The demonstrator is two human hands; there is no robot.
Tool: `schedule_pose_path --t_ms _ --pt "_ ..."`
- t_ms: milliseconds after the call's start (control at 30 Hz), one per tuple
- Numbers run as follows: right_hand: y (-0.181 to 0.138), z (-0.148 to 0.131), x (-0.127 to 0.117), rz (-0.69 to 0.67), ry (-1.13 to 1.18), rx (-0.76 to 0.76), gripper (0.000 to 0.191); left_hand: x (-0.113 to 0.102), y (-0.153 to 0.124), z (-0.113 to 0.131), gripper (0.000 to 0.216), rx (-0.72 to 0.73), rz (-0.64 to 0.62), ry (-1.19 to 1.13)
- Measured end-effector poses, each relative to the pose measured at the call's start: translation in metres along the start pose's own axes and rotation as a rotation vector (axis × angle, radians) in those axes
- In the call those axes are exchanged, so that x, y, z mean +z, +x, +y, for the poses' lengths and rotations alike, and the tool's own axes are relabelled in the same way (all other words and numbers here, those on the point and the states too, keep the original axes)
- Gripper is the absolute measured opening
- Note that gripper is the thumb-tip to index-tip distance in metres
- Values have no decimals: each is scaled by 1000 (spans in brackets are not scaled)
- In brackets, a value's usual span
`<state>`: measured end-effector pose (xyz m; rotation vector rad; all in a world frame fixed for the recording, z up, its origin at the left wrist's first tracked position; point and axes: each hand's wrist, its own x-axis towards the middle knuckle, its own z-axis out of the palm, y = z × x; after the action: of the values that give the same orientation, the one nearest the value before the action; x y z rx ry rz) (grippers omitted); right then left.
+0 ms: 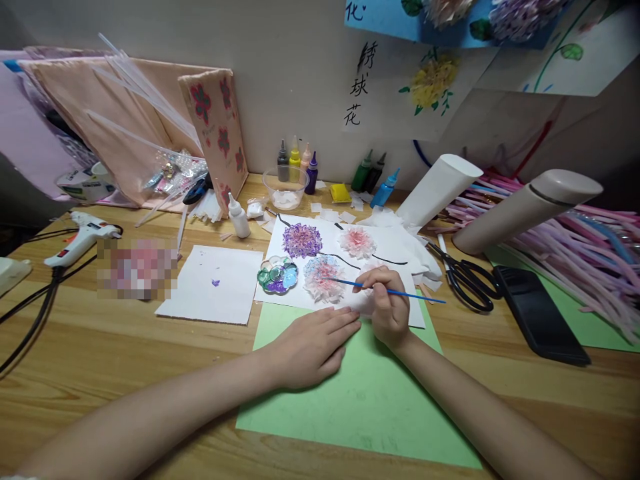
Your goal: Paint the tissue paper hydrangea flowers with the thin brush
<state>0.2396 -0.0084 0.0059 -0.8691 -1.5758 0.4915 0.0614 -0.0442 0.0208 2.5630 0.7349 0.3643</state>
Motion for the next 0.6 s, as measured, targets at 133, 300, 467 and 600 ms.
schedule_pose_path --t_ms 133,300,467,600 --pt "0 0 0 -94 -67 6 21 0 0 0 45 8 5 -7" --pt "-1 0 -1 -144 -59 14 20 -1 0 1 45 9 13 -21" --pt "-2 0 -2 -80 -73 -1 22 -1 0 0 45 18 19 -8" --pt "-1 0 -1 -106 -92 3 22 -1 0 0 45 13 13 -3"
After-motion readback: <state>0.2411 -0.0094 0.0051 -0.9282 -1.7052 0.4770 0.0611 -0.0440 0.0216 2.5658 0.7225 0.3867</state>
